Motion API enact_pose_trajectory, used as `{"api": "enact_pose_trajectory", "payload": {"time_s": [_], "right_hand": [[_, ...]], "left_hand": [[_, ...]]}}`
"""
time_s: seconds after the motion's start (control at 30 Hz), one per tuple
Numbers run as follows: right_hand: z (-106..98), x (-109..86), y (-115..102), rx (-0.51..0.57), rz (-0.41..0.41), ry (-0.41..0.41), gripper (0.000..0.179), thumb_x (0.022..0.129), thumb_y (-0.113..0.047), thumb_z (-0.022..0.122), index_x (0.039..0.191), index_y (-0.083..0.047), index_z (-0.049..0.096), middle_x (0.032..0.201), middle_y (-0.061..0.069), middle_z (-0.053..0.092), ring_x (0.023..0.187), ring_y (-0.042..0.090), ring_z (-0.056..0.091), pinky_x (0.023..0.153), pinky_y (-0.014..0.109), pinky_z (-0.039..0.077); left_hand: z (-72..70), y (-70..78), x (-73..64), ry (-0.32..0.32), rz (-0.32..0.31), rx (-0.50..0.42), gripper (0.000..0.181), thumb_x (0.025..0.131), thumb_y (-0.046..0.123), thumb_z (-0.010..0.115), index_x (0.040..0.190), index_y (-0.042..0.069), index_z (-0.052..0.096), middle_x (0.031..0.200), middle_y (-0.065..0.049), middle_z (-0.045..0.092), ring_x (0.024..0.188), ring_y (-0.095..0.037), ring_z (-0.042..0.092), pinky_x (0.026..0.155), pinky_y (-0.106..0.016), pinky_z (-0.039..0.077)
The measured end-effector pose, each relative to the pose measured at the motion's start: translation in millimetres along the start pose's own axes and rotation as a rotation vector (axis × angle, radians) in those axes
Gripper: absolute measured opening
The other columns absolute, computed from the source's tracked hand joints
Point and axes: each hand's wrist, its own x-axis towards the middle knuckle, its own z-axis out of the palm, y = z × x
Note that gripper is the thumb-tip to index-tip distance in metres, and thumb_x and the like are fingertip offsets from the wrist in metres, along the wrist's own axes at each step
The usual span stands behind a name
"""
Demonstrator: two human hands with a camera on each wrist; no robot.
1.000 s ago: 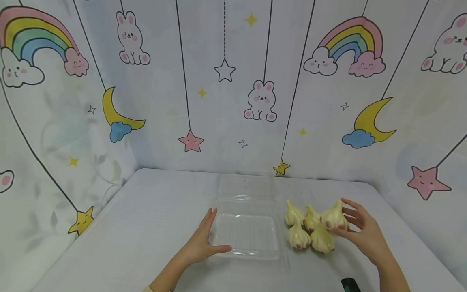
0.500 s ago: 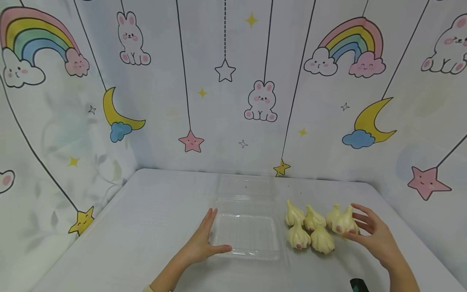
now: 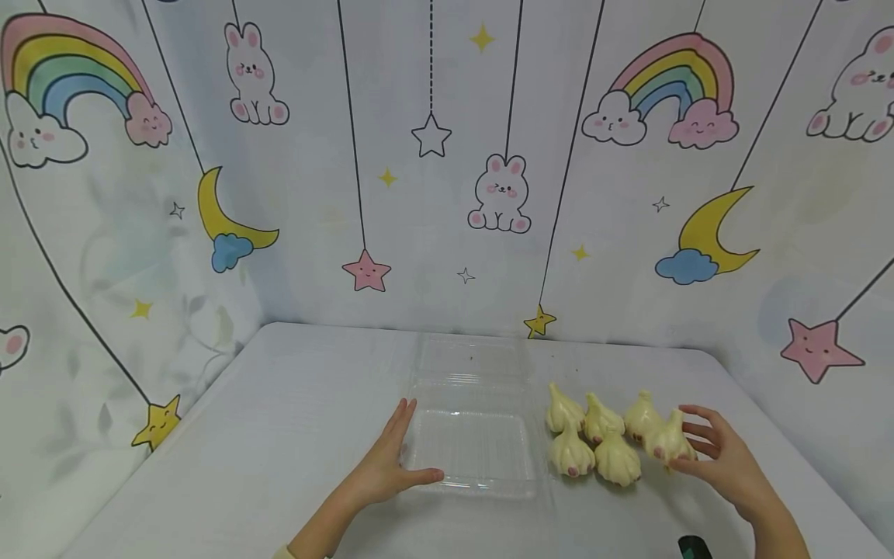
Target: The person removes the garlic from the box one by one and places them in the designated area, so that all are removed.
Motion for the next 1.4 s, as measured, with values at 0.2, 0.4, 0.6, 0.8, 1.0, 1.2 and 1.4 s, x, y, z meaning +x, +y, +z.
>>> {"api": "enact_pose_trajectory", "payload": {"time_s": [0.2,0.4,0.6,0.8,1.0,1.2,1.4], "right_hand": [[1.3,0.9,6.9,0.007,0.025,-0.019,0.083,0.072,-0.004,0.075,0.133,0.006,0.020,0.124,0.043,0.036,0.108,0.055,0.043,0.069,0.033,0.053],[2.9,2.7,11.6,0.021,0.036,-0.036,0.080,0.071,-0.001,0.074,0.130,0.007,0.021,0.123,0.043,0.037,0.107,0.053,0.045,0.069,0.031,0.053],[5.7,4.0,16.5,0.027,0.055,-0.059,0.078,0.070,0.002,0.073,0.128,0.008,0.021,0.121,0.042,0.039,0.105,0.050,0.048,0.069,0.029,0.052],[7.8,6.1,17.3,0.021,0.089,-0.078,0.079,0.071,0.001,0.073,0.129,0.007,0.020,0.120,0.043,0.038,0.106,0.052,0.047,0.072,0.037,0.053],[10.8,6.4,15.2,0.014,0.081,-0.071,0.080,0.070,0.002,0.074,0.129,0.006,0.020,0.120,0.044,0.037,0.106,0.054,0.046,0.074,0.042,0.052],[14.5,5.7,13.0,0.017,0.033,-0.052,0.081,0.068,0.002,0.075,0.128,0.006,0.021,0.119,0.043,0.038,0.104,0.055,0.046,0.073,0.042,0.053],[14.3,5.5,12.0,-0.009,0.045,-0.060,0.083,0.069,-0.002,0.076,0.130,0.006,0.020,0.120,0.043,0.037,0.105,0.057,0.045,0.076,0.051,0.051]], "left_hand": [[0.1,-0.8,0.7,-0.006,0.003,0.000,0.107,0.070,0.035,0.079,0.147,0.005,0.010,0.150,-0.023,0.002,0.133,-0.045,0.013,0.100,-0.063,0.024],[-0.3,-1.0,0.5,-0.008,0.009,-0.003,0.107,0.070,0.035,0.078,0.147,0.005,0.010,0.150,-0.023,0.002,0.132,-0.046,0.015,0.099,-0.062,0.025],[-0.2,-1.3,0.9,-0.006,0.010,0.001,0.107,0.070,0.035,0.079,0.147,0.005,0.010,0.150,-0.024,0.002,0.132,-0.046,0.015,0.100,-0.062,0.025],[-0.6,-0.4,0.8,-0.012,0.012,0.001,0.106,0.070,0.034,0.079,0.146,0.005,0.011,0.150,-0.023,0.002,0.133,-0.045,0.014,0.100,-0.062,0.025],[-0.9,-0.3,1.1,-0.014,0.010,-0.003,0.107,0.070,0.034,0.079,0.146,0.004,0.010,0.150,-0.024,0.002,0.133,-0.045,0.013,0.100,-0.062,0.025],[-0.9,-2.3,2.8,-0.018,0.019,-0.011,0.107,0.070,0.034,0.079,0.146,0.004,0.010,0.150,-0.024,0.001,0.132,-0.046,0.014,0.099,-0.058,0.030],[-0.5,-2.8,3.2,-0.020,0.026,-0.021,0.106,0.069,0.033,0.079,0.147,0.006,0.012,0.149,-0.025,0.001,0.131,-0.048,0.017,0.096,-0.057,0.034]]}}
